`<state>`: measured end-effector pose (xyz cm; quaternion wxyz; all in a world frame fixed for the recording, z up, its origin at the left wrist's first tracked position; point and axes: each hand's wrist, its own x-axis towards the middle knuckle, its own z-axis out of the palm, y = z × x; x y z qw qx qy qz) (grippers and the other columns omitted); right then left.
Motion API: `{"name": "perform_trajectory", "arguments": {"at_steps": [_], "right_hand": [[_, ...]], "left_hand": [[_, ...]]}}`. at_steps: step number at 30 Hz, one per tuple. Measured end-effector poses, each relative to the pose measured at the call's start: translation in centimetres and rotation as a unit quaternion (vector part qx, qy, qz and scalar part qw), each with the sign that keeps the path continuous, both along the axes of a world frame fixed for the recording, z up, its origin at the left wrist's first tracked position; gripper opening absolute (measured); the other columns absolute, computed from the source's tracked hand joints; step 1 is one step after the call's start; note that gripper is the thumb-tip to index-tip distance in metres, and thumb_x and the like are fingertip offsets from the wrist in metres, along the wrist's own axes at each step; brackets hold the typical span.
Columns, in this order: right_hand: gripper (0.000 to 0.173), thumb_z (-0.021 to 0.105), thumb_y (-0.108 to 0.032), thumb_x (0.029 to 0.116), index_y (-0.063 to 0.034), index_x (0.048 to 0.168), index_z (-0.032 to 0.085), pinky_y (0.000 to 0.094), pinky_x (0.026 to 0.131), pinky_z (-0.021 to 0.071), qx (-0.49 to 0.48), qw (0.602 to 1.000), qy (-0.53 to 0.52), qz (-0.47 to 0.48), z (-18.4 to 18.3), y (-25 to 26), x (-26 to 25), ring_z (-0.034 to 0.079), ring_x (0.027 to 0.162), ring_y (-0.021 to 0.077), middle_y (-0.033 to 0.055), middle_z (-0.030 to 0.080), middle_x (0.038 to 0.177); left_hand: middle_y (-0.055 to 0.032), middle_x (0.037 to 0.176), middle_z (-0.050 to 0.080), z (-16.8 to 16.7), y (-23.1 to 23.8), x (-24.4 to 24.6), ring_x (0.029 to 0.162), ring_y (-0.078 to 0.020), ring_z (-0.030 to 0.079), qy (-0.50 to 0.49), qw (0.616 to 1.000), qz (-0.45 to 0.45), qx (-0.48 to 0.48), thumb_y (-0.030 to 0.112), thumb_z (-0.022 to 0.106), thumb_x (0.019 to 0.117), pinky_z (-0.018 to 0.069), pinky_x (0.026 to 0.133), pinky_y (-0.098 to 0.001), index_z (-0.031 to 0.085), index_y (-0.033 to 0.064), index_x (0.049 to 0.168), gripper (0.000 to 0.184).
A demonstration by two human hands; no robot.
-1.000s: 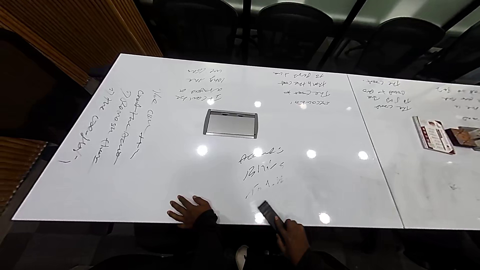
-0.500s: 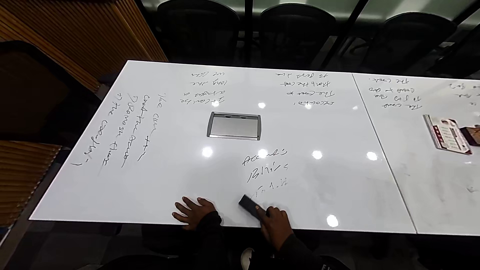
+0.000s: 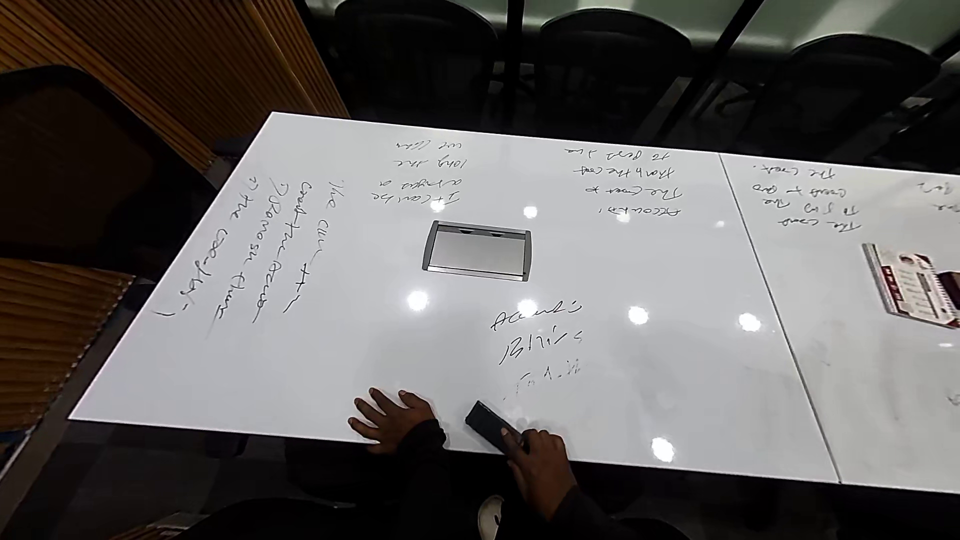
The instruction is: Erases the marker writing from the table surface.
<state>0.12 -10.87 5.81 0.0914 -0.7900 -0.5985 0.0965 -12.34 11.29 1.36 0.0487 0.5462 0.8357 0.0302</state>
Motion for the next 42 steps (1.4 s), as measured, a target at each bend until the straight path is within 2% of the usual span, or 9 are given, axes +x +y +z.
{"name": "perform_trajectory", "arguments": {"at_steps": [4, 9, 16, 20, 27, 31, 37, 39, 42], "right_hand": [[0.048, 0.059, -0.037, 0.0941, -0.0304, 0.142, 0.063, 0.0495, 0.076, 0.053, -0.017, 1.0, -0.007, -0.008, 0.2, 1.2, 0.1, 0.068, 0.092, 0.0301, 0.0114, 0.07, 0.104], [0.049, 0.064, -0.035, 0.0906, -0.0252, 0.139, 0.067, 0.0524, 0.073, 0.0539, 0.009, 0.992, -0.019, -0.126, 0.1, 1.4, 4.1, 0.07, 0.089, 0.0326, 0.013, 0.071, 0.102], [0.05, 0.068, -0.031, 0.0891, -0.0147, 0.136, 0.069, 0.0628, 0.066, 0.0496, 0.047, 0.944, -0.079, -0.317, -0.7, -4.8, 13.8, 0.069, 0.085, 0.0429, 0.022, 0.07, 0.104], [0.053, 0.073, -0.028, 0.0903, -0.0121, 0.14, 0.065, 0.0684, 0.072, 0.0461, 0.02, 0.911, -0.077, -0.405, -0.3, -7.0, 17.1, 0.067, 0.092, 0.0487, 0.028, 0.068, 0.109], [0.051, 0.069, -0.03, 0.0878, -0.0127, 0.136, 0.069, 0.0642, 0.068, 0.0498, 0.058, 0.955, -0.051, -0.286, -0.7, -3.9, 12.5, 0.069, 0.086, 0.0442, 0.0238, 0.07, 0.104], [0.052, 0.067, -0.034, 0.0902, -0.0211, 0.141, 0.065, 0.0578, 0.075, 0.0541, 0.028, 0.982, 0.021, -0.184, -0.2, -0.2, 6.2, 0.069, 0.093, 0.0376, 0.0177, 0.071, 0.108], [0.049, 0.058, -0.035, 0.0986, -0.0338, 0.147, 0.057, 0.0549, 0.085, 0.0521, -0.069, 0.994, 0.086, 0.029, 0.8, 1.4, -0.2, 0.066, 0.108, 0.036, 0.0166, 0.067, 0.12], [0.048, 0.057, -0.035, 0.0984, -0.0371, 0.146, 0.057, 0.0537, 0.084, 0.052, -0.064, 0.995, 0.066, 0.031, 0.7, 1.3, 0.0, 0.066, 0.107, 0.034, 0.0144, 0.068, 0.119], [0.046, 0.06, -0.031, 0.0938, -0.0346, 0.14, 0.064, 0.054, 0.077, 0.054, -0.016, 0.998, 0.035, -0.05, 0.5, 0.9, 2.8, 0.069, 0.097, 0.0336, 0.0134, 0.07, 0.11]], "left_hand": [[-0.0088, 0.17, 0.025, 0.1, -0.1, 0.0, 0.157, -0.0393, 0.017, -0.001, 1.0, 0.001, 0.005, 0.044, 0.038, 0.1056, 0.0328, 0.111, -0.0704, 0.041, 0.0207, 0.158, 0.058], [-0.0081, 0.17, 0.024, 0.0, 0.0, 0.0, 0.157, -0.0388, 0.017, -0.003, 1.0, 0.003, 0.003, 0.045, 0.038, 0.1055, 0.0338, 0.111, -0.0697, 0.042, 0.0212, 0.158, 0.058], [-0.0081, 0.17, 0.024, 0.0, 0.0, 0.0, 0.158, -0.0382, 0.017, 0.001, 1.0, 0.006, 0.0, 0.045, 0.038, 0.1049, 0.0321, 0.11, -0.0712, 0.041, 0.0211, 0.158, 0.059], [-0.0084, 0.17, 0.026, 0.3, -0.1, 0.1, 0.157, -0.0387, 0.019, 0.002, 1.0, 0.005, 0.006, 0.045, 0.038, 0.1044, 0.0326, 0.11, -0.0713, 0.042, 0.0205, 0.158, 0.059], [-0.0092, 0.17, 0.025, 0.3, 0.0, 0.0, 0.157, -0.039, 0.017, -0.001, 1.0, 0.002, -0.002, 0.045, 0.04, 0.1048, 0.0309, 0.111, -0.0708, 0.041, 0.0196, 0.158, 0.059], [-0.0081, 0.17, 0.025, 0.2, 0.1, 0.0, 0.157, -0.0381, 0.017, 0.0, 1.0, 0.004, 0.001, 0.046, 0.04, 0.1045, 0.0324, 0.111, -0.07, 0.042, 0.0201, 0.158, 0.059], [-0.0075, 0.17, 0.024, 0.4, 0.0, 0.1, 0.157, -0.038, 0.018, 0.0, 1.0, 0.004, -0.003, 0.045, 0.04, 0.1048, 0.0322, 0.111, -0.0706, 0.042, 0.0203, 0.158, 0.059], [-0.0078, 0.17, 0.025, 0.5, 0.0, 0.1, 0.157, -0.0385, 0.018, -0.005, 1.0, 0.005, 0.003, 0.044, 0.041, 0.1045, 0.0317, 0.111, -0.0711, 0.043, 0.0201, 0.157, 0.058], [-0.009, 0.17, 0.026, 0.3, 0.0, 0.0, 0.157, -0.039, 0.018, -0.006, 1.0, 0.001, 0.002, 0.044, 0.041, 0.1047, 0.0322, 0.111, -0.0706, 0.043, 0.0194, 0.157, 0.058]]}}
